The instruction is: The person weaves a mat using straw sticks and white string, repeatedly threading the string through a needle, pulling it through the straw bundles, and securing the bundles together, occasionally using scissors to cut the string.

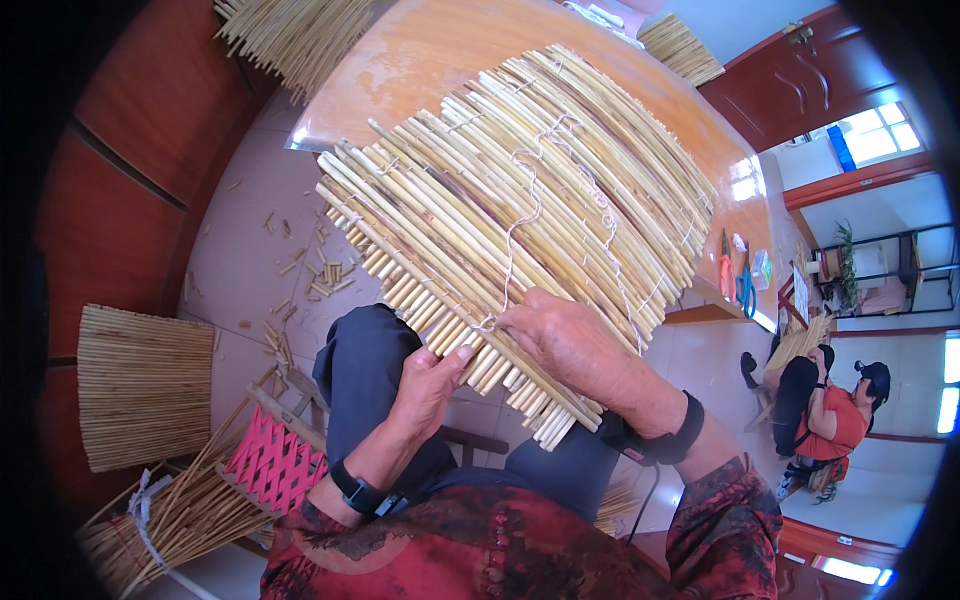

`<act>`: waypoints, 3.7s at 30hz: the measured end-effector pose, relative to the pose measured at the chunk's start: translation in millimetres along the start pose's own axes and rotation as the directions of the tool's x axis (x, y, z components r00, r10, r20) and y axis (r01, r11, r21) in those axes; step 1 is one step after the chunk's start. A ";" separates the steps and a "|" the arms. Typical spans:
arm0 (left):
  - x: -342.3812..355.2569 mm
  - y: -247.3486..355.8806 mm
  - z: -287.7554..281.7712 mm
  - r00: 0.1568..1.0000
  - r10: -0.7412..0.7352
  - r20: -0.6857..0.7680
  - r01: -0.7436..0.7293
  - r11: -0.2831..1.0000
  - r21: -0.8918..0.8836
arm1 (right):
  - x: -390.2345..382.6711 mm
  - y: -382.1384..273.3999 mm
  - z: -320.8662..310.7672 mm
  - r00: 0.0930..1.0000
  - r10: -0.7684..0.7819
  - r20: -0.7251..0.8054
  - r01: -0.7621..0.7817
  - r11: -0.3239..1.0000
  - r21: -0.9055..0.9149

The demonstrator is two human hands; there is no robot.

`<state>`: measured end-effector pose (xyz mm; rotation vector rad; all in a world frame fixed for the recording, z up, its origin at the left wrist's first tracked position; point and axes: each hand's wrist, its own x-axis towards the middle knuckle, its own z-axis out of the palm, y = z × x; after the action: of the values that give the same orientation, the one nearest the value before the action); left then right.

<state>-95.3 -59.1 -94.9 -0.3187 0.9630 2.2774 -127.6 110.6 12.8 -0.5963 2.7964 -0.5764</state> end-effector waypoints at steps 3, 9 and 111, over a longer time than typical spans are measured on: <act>-1.8 6.2 6.6 1.000 0.007 -0.015 -0.006 1.000 0.011 | 1.8 1.1 1.0 1.000 -0.009 -0.003 0.009 1.000 0.007; -4.0 8.3 6.8 1.000 0.016 -0.013 -0.015 1.000 0.024 | 1.8 -4.7 -4.0 0.997 0.035 0.065 -0.032 0.999 -0.037; -1.7 8.5 -3.4 0.995 0.044 0.088 -0.046 0.999 0.025 | 43.1 -55.3 -33.6 0.886 0.063 0.459 0.217 0.819 -0.532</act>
<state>-99.6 -66.8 -91.8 -0.1860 0.9641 2.2965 -156.9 56.5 60.4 -0.8322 2.4508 0.3951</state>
